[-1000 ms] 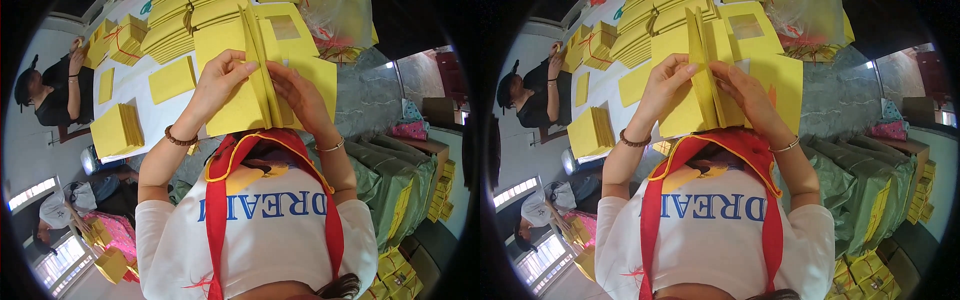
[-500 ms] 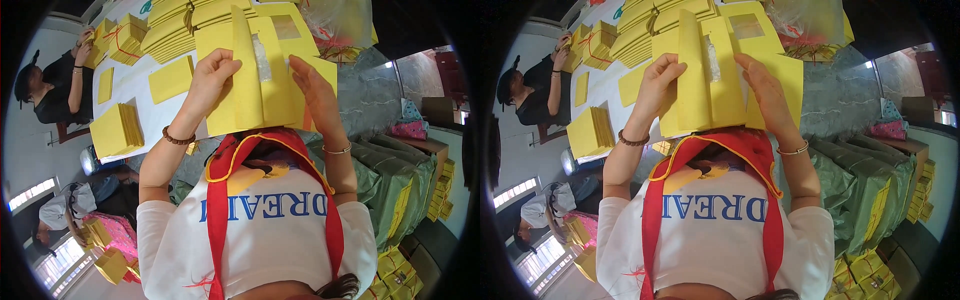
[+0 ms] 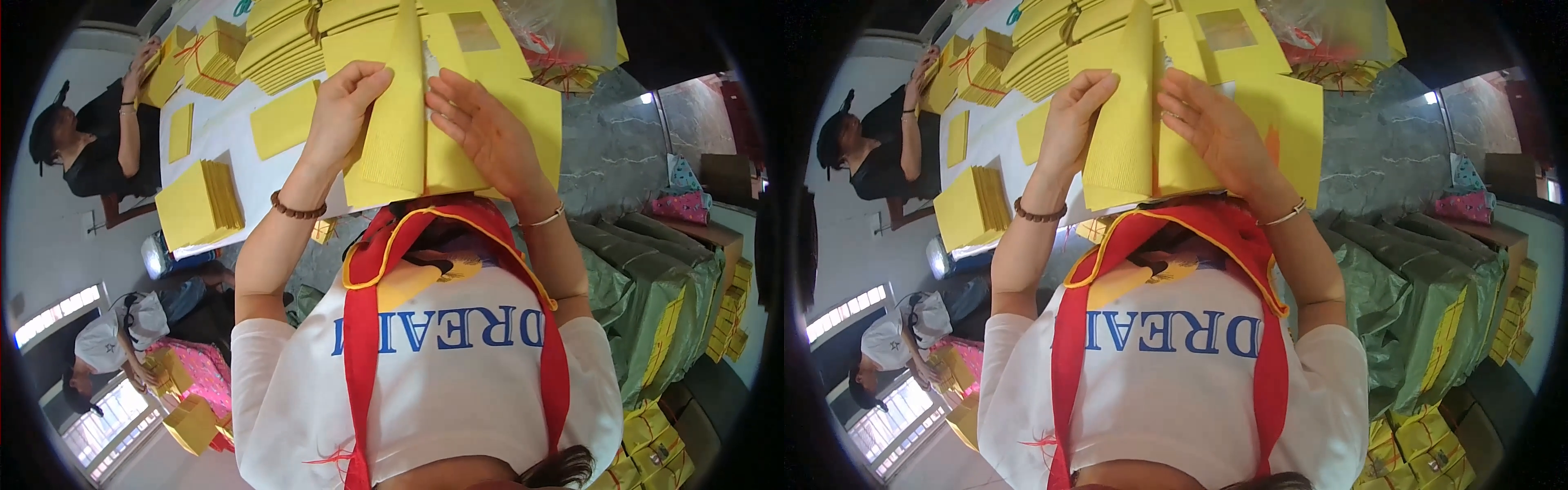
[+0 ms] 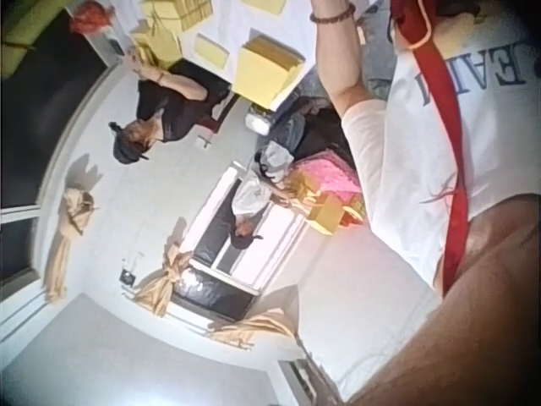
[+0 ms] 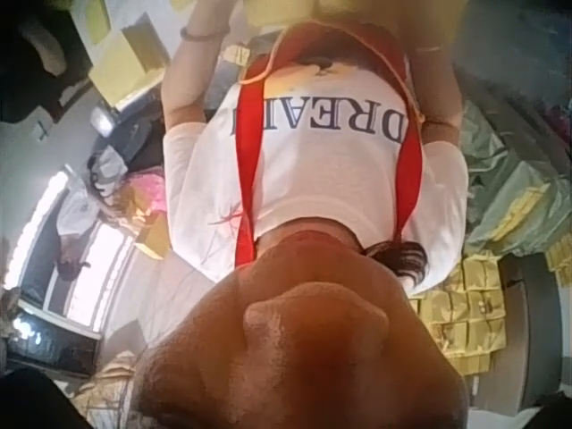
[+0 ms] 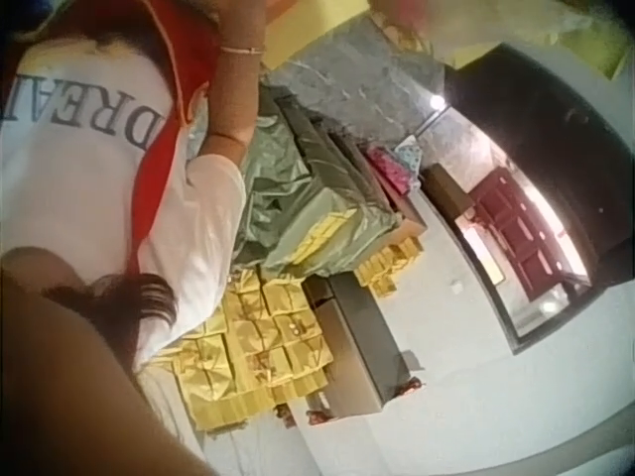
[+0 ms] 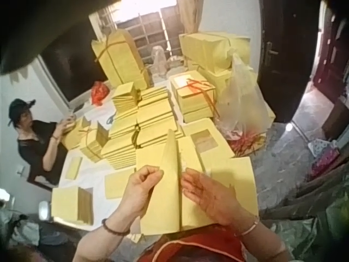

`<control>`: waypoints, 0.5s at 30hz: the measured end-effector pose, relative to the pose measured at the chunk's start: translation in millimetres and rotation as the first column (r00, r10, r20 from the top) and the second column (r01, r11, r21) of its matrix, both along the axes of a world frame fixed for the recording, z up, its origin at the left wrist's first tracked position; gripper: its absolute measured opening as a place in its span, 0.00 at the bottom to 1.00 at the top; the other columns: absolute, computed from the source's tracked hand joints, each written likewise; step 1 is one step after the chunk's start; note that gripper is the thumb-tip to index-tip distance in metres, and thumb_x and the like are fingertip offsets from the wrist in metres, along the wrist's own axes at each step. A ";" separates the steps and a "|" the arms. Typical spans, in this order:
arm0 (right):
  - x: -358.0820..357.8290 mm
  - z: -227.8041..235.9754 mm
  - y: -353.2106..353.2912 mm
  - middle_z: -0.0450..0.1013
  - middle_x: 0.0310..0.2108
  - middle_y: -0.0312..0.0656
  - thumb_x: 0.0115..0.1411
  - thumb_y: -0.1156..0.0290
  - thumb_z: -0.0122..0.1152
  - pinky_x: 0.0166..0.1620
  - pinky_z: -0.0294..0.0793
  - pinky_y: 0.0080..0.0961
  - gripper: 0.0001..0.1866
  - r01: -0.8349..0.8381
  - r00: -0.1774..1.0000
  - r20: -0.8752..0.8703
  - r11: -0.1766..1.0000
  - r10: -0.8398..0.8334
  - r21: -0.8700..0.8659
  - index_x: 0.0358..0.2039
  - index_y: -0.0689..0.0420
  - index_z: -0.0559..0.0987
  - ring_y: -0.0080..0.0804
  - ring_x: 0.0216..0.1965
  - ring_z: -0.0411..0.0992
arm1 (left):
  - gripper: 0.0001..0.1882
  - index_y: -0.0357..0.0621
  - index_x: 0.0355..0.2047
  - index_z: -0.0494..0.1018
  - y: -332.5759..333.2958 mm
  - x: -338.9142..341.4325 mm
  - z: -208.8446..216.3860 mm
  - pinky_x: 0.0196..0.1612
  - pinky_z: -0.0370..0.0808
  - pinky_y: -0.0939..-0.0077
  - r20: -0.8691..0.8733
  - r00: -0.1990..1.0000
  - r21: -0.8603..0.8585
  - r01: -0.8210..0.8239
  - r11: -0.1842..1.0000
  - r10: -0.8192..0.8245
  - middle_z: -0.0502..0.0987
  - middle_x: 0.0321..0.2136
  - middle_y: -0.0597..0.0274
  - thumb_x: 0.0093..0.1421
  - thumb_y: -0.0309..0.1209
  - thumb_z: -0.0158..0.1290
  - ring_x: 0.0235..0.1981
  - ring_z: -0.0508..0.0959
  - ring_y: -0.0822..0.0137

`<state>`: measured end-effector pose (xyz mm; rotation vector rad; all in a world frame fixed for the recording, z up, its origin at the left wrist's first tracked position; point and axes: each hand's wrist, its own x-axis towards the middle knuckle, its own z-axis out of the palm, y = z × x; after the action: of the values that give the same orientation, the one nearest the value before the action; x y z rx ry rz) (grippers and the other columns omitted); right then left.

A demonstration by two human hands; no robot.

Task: Organizing and bundling stacks of joss paper using red ribbon at a packaging station.

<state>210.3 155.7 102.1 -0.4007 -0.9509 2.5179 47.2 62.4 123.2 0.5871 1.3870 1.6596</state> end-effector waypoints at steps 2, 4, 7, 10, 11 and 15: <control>-0.2 -1.4 0.5 0.54 0.57 0.49 0.64 0.62 0.31 0.59 0.54 0.29 0.25 -0.007 1.000 0.001 1.000 0.007 0.005 0.56 0.66 0.54 0.37 0.57 0.55 | 0.08 0.35 0.33 0.69 -0.4 -2.4 -1.8 0.31 0.68 0.86 -0.015 1.000 -0.014 0.018 1.000 -0.018 0.72 0.25 0.68 0.57 0.29 0.50 0.26 0.70 0.80; 0.8 -3.9 2.5 0.57 0.54 0.44 0.63 0.62 0.38 0.58 0.57 0.27 0.24 -0.035 0.998 -0.062 0.999 0.033 -0.029 0.55 0.63 0.57 0.32 0.55 0.57 | 0.09 0.37 0.33 0.69 -1.7 -2.9 -1.5 0.32 0.70 0.86 -0.022 0.998 0.003 0.054 0.999 -0.054 0.73 0.28 0.67 0.58 0.31 0.48 0.28 0.72 0.79; 0.3 -4.9 4.2 0.58 0.54 0.44 0.63 0.62 0.38 0.57 0.57 0.27 0.24 -0.046 0.997 -0.063 0.999 0.045 -0.007 0.55 0.64 0.58 0.31 0.55 0.58 | 0.09 0.35 0.32 0.69 -1.3 -1.6 0.0 0.30 0.69 0.85 -0.031 0.999 -0.007 0.009 1.000 -0.010 0.72 0.25 0.66 0.57 0.31 0.49 0.26 0.71 0.79; -1.6 -1.4 2.9 0.59 0.54 0.44 0.63 0.63 0.39 0.57 0.57 0.26 0.24 -0.047 0.998 -0.034 0.999 0.048 0.006 0.54 0.64 0.58 0.31 0.55 0.58 | 0.10 0.35 0.32 0.69 -3.8 -4.9 1.5 0.29 0.70 0.85 0.009 1.000 -0.014 -0.011 1.000 0.011 0.73 0.26 0.65 0.58 0.31 0.48 0.25 0.72 0.79; -1.6 -1.4 2.1 0.59 0.54 0.44 0.63 0.63 0.39 0.57 0.57 0.26 0.24 -0.046 0.998 -0.033 0.999 0.046 0.007 0.54 0.64 0.58 0.31 0.55 0.58 | 0.10 0.35 0.32 0.69 -4.7 -7.6 1.2 0.29 0.70 0.85 0.010 1.000 -0.013 -0.010 1.000 0.010 0.73 0.26 0.65 0.58 0.31 0.48 0.25 0.72 0.79; -2.0 2.3 -1.3 0.58 0.55 0.46 0.63 0.63 0.37 0.57 0.57 0.27 0.24 -0.026 1.000 0.007 0.998 0.026 0.048 0.55 0.65 0.57 0.33 0.55 0.58 | 0.09 0.36 0.32 0.69 -8.4 -19.6 1.0 0.29 0.71 0.84 0.085 0.996 -0.013 0.025 1.000 -0.024 0.74 0.26 0.64 0.58 0.31 0.48 0.25 0.73 0.78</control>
<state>208.3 154.4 104.4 -0.3842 -1.0238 2.5128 27.6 54.1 124.2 0.5181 1.3242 1.6354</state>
